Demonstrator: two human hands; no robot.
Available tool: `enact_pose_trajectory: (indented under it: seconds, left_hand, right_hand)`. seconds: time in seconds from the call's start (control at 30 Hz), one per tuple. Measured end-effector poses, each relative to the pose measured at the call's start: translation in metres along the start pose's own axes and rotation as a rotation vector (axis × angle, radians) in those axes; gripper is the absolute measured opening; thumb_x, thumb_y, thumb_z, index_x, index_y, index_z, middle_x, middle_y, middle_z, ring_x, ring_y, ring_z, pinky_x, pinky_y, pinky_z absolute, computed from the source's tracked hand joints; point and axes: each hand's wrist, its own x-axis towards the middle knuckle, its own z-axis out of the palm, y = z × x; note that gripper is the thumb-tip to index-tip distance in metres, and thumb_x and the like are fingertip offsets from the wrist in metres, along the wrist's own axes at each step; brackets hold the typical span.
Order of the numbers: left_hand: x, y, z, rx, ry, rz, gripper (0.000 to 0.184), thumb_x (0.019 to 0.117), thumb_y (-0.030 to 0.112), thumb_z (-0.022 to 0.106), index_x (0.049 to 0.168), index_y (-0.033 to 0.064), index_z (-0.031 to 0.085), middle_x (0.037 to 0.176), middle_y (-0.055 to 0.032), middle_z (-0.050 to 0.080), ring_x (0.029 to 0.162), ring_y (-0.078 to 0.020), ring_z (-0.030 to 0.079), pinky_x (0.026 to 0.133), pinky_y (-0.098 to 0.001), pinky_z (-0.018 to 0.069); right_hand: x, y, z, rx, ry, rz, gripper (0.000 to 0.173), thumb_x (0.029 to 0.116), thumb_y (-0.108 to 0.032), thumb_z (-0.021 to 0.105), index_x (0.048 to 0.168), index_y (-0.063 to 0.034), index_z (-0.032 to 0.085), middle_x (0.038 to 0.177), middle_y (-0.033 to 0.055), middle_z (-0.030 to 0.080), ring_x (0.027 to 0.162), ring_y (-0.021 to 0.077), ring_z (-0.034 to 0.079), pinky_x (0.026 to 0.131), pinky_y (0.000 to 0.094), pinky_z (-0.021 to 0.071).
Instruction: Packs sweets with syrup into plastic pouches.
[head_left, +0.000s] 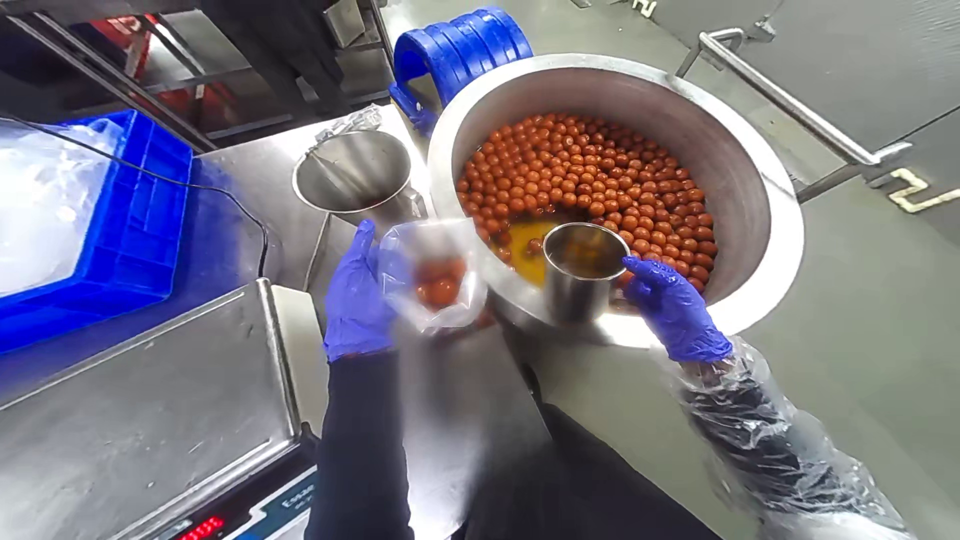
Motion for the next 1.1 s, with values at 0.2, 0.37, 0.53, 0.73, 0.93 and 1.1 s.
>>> enact_pose_trajectory:
  seconds: [0.2,0.37,0.53,0.73,0.93,1.1]
  left_hand:
    - [0.000,0.000,-0.001,0.016,-0.001,0.007,0.042,0.1121,0.033,0.024,0.100,0.0138,0.059,0.069,0.0034,0.065,0.057,-0.0029,0.063,0.051,-0.0182,0.0539]
    - [-0.001,0.000,0.001,0.053,0.011,-0.013,0.044,0.1119,0.036,0.024,0.102,0.0117,0.059,0.070,0.0018,0.065,0.055,-0.0038,0.062,0.050,-0.0189,0.0529]
    - [-0.003,0.001,0.002,0.025,-0.029,-0.033,0.050,0.1118,0.037,0.021,0.107,0.0082,0.061,0.073,-0.0003,0.067,0.056,-0.0050,0.062,0.050,-0.0198,0.0538]
    - [-0.002,0.001,0.002,-0.063,-0.054,-0.047,0.053,0.1118,0.037,0.021,0.105,0.0048,0.063,0.076,-0.0035,0.069,0.058,-0.0056,0.063,0.052,-0.0189,0.0544]
    - [-0.002,0.003,0.009,-0.060,0.017,-0.053,0.045,0.1116,0.035,0.028,0.102,0.0067,0.061,0.069,-0.0015,0.064,0.051,-0.0039,0.059,0.046,-0.0173,0.0505]
    - [-0.001,0.002,0.008,-0.104,-0.018,-0.063,0.045,0.1115,0.033,0.028,0.099,0.0061,0.061,0.063,0.0003,0.059,0.046,-0.0027,0.053,0.042,-0.0155,0.0464]
  right_hand:
    - [-0.017,0.009,-0.001,0.073,-0.019,0.002,0.029,0.1012,-0.001,0.049,0.079,-0.0118,0.065,0.059,-0.0068,0.059,0.046,-0.0011,0.048,0.047,0.0133,0.0431]
    - [-0.011,0.031,0.004,0.249,-0.046,0.028,0.029,0.1022,-0.004,0.048,0.080,-0.0101,0.066,0.057,-0.0058,0.055,0.046,0.0005,0.046,0.047,0.0152,0.0437]
    - [0.011,0.035,0.024,0.267,-0.128,0.003,0.030,0.1033,-0.007,0.048,0.081,-0.0109,0.067,0.055,-0.0062,0.055,0.045,0.0011,0.048,0.048,0.0169,0.0461]
    - [0.025,-0.018,0.059,-0.150,-0.288,-0.243,0.026,0.0927,-0.009,0.064,0.070,-0.0187,0.055,0.057,-0.0099,0.051,0.048,-0.0015,0.044,0.048,0.0147,0.0400]
    - [0.024,-0.068,0.101,-0.472,-0.360,-0.342,0.023,0.0812,-0.006,0.076,0.071,-0.0162,0.058,0.062,-0.0064,0.061,0.054,0.0030,0.055,0.054,0.0197,0.0498]
    - [0.020,-0.085,0.130,-0.645,-0.434,-0.383,0.021,0.0793,-0.005,0.079,0.073,-0.0140,0.060,0.064,-0.0047,0.062,0.056,0.0047,0.057,0.055,0.0209,0.0505]
